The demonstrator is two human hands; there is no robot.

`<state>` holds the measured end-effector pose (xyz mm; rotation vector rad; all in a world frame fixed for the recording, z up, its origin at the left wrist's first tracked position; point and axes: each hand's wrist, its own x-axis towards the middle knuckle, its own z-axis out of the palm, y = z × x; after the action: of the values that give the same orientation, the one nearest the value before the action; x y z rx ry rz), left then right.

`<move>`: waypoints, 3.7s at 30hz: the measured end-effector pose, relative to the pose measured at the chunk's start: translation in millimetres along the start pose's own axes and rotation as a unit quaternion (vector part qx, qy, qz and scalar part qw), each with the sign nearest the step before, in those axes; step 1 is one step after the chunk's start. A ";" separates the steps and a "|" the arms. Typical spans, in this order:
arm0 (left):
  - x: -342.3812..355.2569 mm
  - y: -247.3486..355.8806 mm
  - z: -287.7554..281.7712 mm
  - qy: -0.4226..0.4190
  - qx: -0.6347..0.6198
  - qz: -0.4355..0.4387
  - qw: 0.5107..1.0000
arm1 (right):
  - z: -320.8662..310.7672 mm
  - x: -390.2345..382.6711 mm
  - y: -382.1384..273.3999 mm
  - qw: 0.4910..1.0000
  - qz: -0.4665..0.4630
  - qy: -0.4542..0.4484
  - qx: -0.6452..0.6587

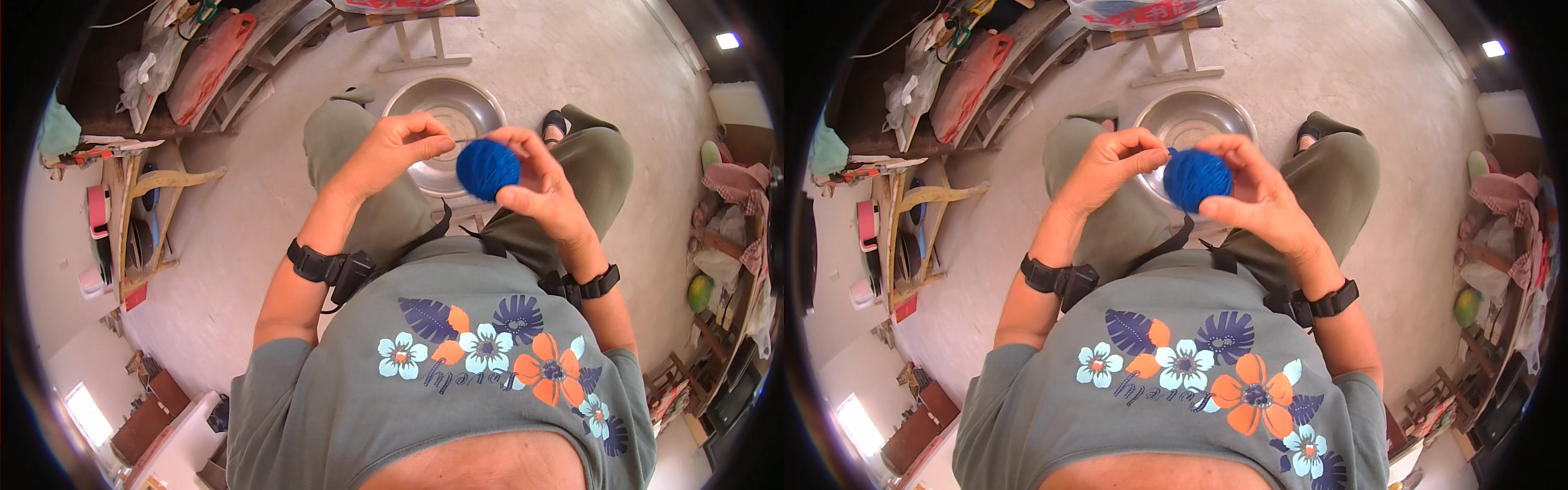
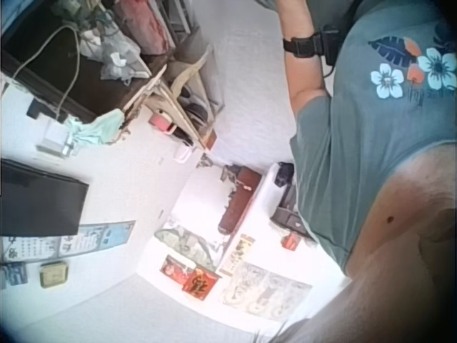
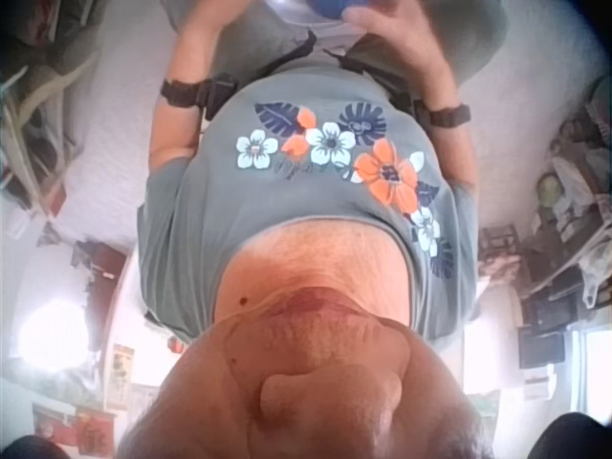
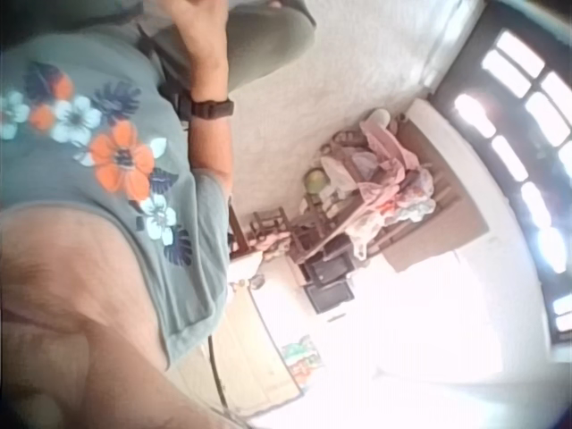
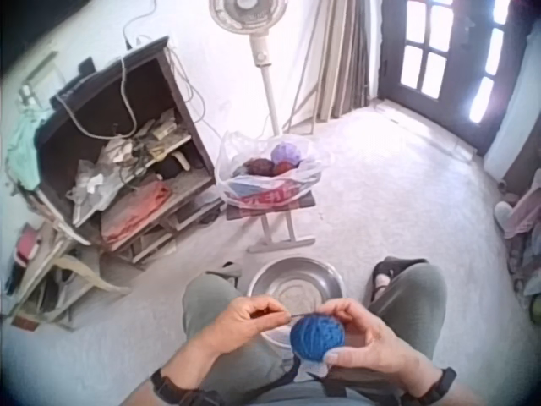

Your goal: The person winds a length of blue yarn around their fingers and then onto a growing ball by hand over a metal bowl.

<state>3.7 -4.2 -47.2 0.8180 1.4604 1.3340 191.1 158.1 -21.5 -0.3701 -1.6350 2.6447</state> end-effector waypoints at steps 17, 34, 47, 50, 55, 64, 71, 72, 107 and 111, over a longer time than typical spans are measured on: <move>2.0 48.4 -0.8 -0.076 -0.003 0.011 0.997 | 5.6 -2.8 -5.1 0.997 0.060 -0.025 -0.039; -12.5 60.6 9.6 -0.201 0.118 -0.071 0.970 | -2.8 4.3 8.8 0.992 0.008 0.055 -0.112; -0.5 36.5 13.3 -0.062 0.131 0.091 0.985 | 5.2 1.9 10.3 0.992 0.050 0.040 -0.111; 3.0 40.3 6.7 -0.089 0.138 0.089 0.982 | 3.3 3.3 3.3 0.988 0.094 0.012 -0.118; 4.8 27.0 -4.6 -0.068 0.060 0.044 0.995 | 4.7 -1.8 -2.1 0.996 0.067 -0.026 -0.053; -13.5 19.3 22.8 -0.204 0.089 -0.094 0.970 | -2.0 6.4 10.5 0.989 -0.033 0.139 -0.037; -0.4 59.8 -5.4 -0.118 0.023 0.004 0.993 | 3.5 -0.3 2.2 0.997 0.070 0.007 -0.031; 2.7 55.7 -5.6 -0.092 0.035 0.011 0.995 | 1.1 -2.2 1.0 0.996 0.078 -0.018 -0.032; 2.1 18.9 13.5 -0.004 -0.038 0.007 0.999 | 2.9 1.1 1.6 0.992 0.102 0.011 -0.077; 3.3 1.2 5.6 0.012 -0.006 -0.026 1.000 | 2.3 0.7 0.1 1.000 0.017 0.005 -0.025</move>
<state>7.8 0.9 -46.4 0.7530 1.4805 1.3157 189.9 156.1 -20.8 -0.4141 -1.7095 2.6255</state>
